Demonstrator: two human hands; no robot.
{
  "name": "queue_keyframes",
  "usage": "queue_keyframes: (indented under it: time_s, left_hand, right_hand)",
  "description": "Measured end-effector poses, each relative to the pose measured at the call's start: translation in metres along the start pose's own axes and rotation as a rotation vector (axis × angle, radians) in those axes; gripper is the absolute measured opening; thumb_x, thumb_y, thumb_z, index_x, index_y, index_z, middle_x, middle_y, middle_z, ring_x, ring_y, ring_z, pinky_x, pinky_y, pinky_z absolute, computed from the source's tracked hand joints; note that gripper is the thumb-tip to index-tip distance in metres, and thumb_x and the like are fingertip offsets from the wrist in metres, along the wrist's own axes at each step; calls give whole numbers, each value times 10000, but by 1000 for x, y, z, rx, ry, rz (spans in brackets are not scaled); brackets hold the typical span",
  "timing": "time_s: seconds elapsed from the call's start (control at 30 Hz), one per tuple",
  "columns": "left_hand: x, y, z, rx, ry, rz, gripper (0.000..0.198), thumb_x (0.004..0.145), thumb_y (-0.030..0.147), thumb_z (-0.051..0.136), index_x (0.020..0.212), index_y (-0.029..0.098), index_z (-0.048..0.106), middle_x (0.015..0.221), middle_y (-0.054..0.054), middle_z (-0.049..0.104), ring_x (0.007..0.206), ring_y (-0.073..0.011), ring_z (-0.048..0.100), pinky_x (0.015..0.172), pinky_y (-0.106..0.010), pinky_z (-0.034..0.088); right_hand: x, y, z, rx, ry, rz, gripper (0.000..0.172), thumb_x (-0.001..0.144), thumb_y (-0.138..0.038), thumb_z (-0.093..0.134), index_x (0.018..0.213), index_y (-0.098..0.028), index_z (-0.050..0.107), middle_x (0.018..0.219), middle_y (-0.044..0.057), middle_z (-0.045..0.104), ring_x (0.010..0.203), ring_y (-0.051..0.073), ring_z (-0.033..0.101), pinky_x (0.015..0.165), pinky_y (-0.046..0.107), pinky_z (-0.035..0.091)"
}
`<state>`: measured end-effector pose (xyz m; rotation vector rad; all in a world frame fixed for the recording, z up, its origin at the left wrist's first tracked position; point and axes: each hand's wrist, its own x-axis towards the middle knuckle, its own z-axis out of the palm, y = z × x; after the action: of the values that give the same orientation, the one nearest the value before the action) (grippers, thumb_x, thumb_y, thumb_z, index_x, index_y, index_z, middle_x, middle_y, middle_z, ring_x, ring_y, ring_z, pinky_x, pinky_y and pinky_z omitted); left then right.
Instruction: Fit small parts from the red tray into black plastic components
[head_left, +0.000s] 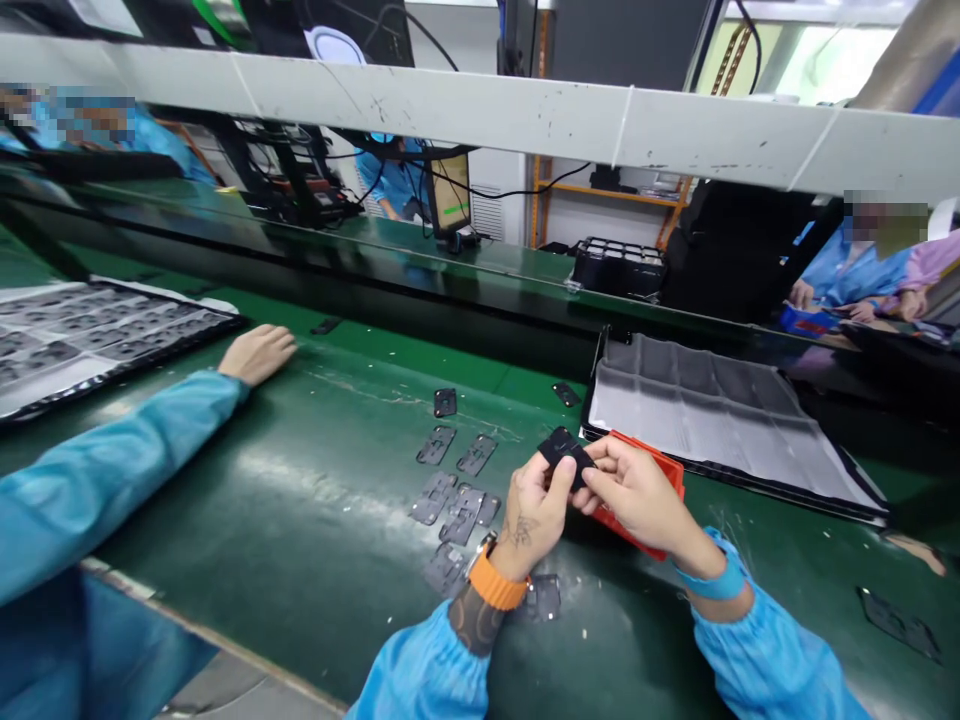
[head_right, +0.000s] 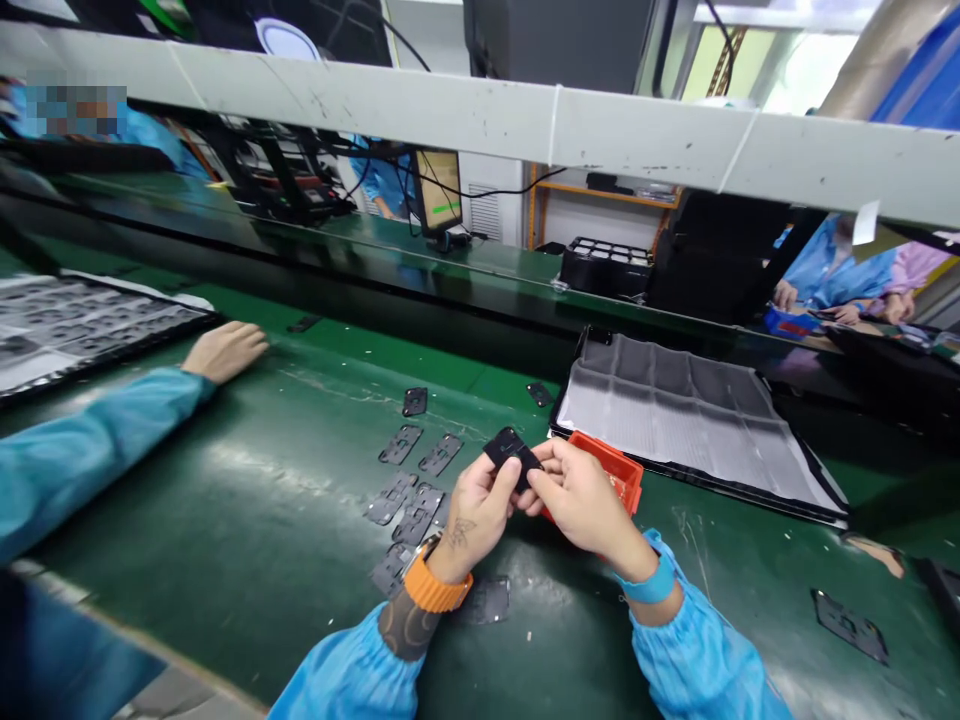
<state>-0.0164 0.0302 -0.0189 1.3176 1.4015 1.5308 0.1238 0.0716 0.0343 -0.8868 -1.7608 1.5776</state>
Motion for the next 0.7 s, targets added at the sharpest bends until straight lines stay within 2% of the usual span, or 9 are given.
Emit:
queue_keyframes:
  time_s: [0.17, 0.3, 0.43, 0.7]
  left_hand:
    - [-2, 5, -3, 90, 1, 34, 342, 961, 440, 466, 769, 172, 556, 506, 36, 495, 454, -112, 474, 467, -218, 340]
    - [-1, 5, -4, 118, 14, 45, 334, 955, 417, 458, 713, 189, 491, 494, 55, 419, 439, -100, 401, 458, -221, 287]
    - [0, 5, -4, 140, 21, 59, 333, 950, 400, 457, 687, 196, 464, 496, 55, 399, 454, -100, 369, 468, -227, 260]
    - [0, 12, -5, 225, 28, 139, 304, 919, 337, 460, 656, 186, 479, 538, 41, 406, 504, -107, 358, 516, -244, 261]
  right_hand:
    - [-6, -9, -12, -375, -2, -52, 218, 918, -233, 513, 999, -170, 706, 784, 48, 722, 669, 178, 682, 652, 284, 529]
    - [-8, -14, -15, -610, -24, -135, 262, 930, -186, 482, 913, -196, 743, 742, 26, 722, 673, 183, 664, 652, 284, 467]
    - [-6, -15, -14, -643, -35, -171, 248, 924, -193, 488, 853, -189, 726, 711, 20, 705, 649, 178, 642, 612, 271, 437]
    - [-6, -12, -15, -637, -24, -103, 205, 905, -221, 491, 766, -184, 637, 621, -6, 636, 555, 141, 559, 546, 244, 385]
